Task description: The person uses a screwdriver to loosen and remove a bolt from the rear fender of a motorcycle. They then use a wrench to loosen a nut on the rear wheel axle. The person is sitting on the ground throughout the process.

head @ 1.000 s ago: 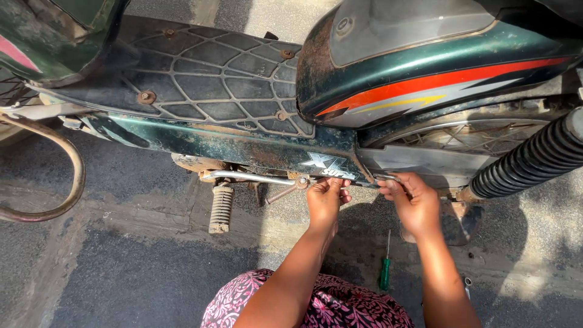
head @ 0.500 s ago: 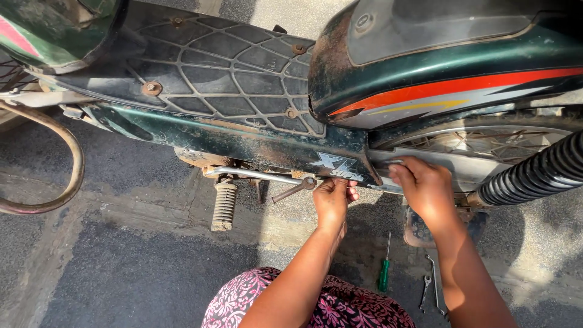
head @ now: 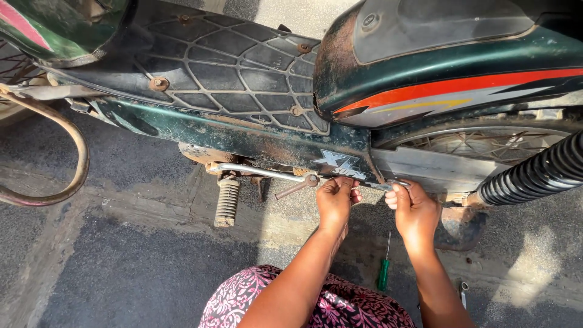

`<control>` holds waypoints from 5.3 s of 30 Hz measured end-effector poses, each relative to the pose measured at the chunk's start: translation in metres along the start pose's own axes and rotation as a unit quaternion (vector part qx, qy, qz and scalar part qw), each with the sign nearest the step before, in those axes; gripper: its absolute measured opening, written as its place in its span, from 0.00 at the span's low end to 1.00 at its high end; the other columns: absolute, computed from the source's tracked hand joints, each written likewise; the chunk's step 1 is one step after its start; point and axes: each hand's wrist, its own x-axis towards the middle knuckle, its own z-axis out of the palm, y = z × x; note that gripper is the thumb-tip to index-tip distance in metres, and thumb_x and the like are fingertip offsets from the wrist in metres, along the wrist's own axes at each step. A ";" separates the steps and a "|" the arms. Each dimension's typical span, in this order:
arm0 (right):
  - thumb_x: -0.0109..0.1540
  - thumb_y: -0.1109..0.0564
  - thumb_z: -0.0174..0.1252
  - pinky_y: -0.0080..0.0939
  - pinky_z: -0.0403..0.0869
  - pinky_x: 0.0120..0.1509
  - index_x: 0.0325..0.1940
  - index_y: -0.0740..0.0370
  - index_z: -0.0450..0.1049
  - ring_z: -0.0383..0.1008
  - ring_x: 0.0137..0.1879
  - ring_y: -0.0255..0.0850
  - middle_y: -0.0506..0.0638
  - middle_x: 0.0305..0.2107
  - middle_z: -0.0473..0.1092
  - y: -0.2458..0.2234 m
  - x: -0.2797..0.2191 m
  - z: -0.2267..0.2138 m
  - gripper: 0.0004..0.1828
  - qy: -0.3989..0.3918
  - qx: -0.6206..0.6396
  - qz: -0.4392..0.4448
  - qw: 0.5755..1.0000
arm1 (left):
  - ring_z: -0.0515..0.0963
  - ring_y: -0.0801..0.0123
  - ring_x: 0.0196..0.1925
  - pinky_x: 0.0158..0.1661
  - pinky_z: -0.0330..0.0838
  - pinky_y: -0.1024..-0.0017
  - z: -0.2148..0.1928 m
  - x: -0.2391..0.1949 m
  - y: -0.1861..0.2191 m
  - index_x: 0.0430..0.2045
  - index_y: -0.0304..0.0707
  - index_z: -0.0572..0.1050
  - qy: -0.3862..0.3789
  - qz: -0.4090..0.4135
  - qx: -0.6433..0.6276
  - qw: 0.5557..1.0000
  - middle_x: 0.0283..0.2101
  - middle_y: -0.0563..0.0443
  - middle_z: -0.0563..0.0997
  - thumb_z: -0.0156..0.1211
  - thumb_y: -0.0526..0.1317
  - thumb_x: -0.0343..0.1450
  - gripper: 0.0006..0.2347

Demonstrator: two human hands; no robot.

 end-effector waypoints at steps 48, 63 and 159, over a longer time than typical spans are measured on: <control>0.72 0.62 0.50 0.45 0.83 0.45 0.52 0.69 0.69 0.81 0.39 0.46 0.60 0.35 0.76 0.021 0.007 -0.010 0.07 -0.001 0.231 0.070 0.970 | 0.74 0.77 0.26 0.27 0.75 0.78 0.002 -0.014 -0.018 0.41 0.30 0.76 0.010 0.022 0.037 0.999 0.35 0.52 0.76 0.67 0.38 0.72 0.11; 0.73 0.59 0.50 0.45 0.81 0.50 0.50 0.67 0.66 0.81 0.44 0.46 0.62 0.39 0.76 0.049 -0.036 0.033 0.07 0.026 0.320 0.117 0.940 | 0.77 0.76 0.25 0.25 0.77 0.77 -0.003 0.000 -0.011 0.34 0.28 0.80 0.035 0.009 0.064 0.997 0.30 0.50 0.79 0.64 0.37 0.73 0.07; 0.70 0.64 0.55 0.42 0.81 0.50 0.59 0.72 0.74 0.81 0.44 0.43 0.58 0.42 0.77 0.073 -0.031 0.048 0.14 0.024 0.265 0.052 0.962 | 0.79 0.74 0.21 0.22 0.76 0.76 -0.005 0.004 -0.004 0.31 0.27 0.83 0.039 0.078 0.238 0.967 0.27 0.48 0.85 0.61 0.35 0.72 0.07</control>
